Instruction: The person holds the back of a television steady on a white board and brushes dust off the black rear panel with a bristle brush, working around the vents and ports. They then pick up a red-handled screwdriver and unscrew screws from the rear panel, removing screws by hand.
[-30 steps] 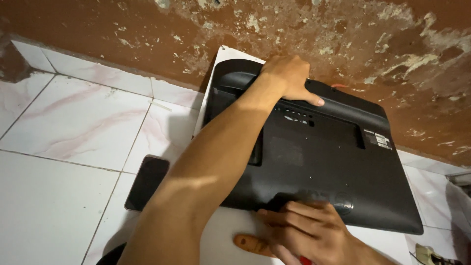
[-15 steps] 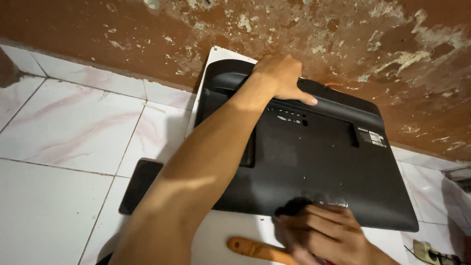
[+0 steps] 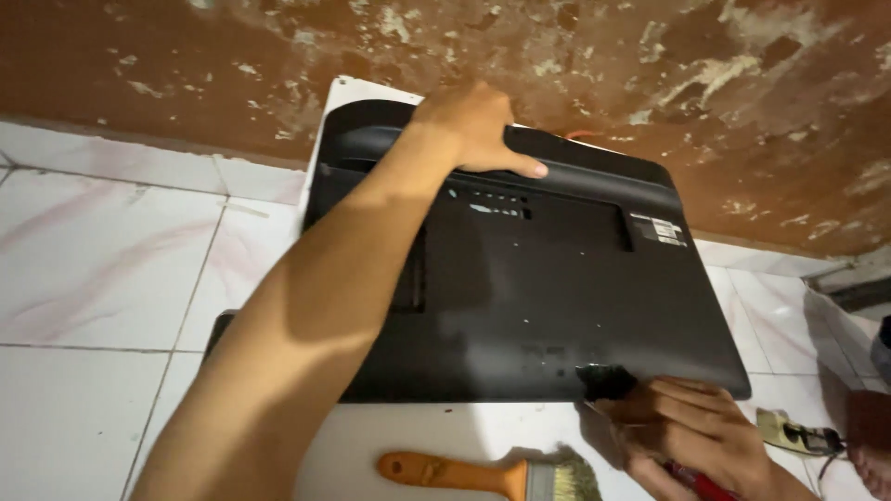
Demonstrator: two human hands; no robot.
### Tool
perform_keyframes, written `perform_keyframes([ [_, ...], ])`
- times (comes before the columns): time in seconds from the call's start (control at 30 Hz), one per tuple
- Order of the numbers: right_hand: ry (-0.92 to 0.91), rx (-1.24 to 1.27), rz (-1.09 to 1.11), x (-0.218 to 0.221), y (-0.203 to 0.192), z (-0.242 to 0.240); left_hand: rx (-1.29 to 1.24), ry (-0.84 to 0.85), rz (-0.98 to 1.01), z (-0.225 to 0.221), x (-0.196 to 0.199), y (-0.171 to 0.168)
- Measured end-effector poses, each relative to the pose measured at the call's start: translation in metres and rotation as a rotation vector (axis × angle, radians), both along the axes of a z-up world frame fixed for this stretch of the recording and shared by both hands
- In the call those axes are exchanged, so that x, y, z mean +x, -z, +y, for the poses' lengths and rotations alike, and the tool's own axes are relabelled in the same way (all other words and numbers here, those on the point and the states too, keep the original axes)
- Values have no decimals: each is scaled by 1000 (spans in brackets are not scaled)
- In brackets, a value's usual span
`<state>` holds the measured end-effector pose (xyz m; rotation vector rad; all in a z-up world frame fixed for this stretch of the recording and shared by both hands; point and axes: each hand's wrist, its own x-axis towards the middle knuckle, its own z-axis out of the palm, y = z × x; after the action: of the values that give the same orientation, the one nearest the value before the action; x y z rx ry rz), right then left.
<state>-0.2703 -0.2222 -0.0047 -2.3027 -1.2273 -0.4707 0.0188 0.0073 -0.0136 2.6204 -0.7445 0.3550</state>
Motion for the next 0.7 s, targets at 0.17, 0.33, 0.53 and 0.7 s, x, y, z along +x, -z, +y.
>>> perform_keyframes([
  [0.17, 248, -33, 64, -15, 9, -45, -5, -22, 21, 0, -8, -5],
  [0.33, 330, -53, 145, -16, 22, -105, -12, -21, 49, -1, -10, -7],
  [0.53, 456, -149, 272, -26, 24, -167, 2, -8, 42, -3, -9, -7],
  [0.7, 794, -179, 191, -38, 19, -166, -3, -19, 54, -3, -12, -9],
])
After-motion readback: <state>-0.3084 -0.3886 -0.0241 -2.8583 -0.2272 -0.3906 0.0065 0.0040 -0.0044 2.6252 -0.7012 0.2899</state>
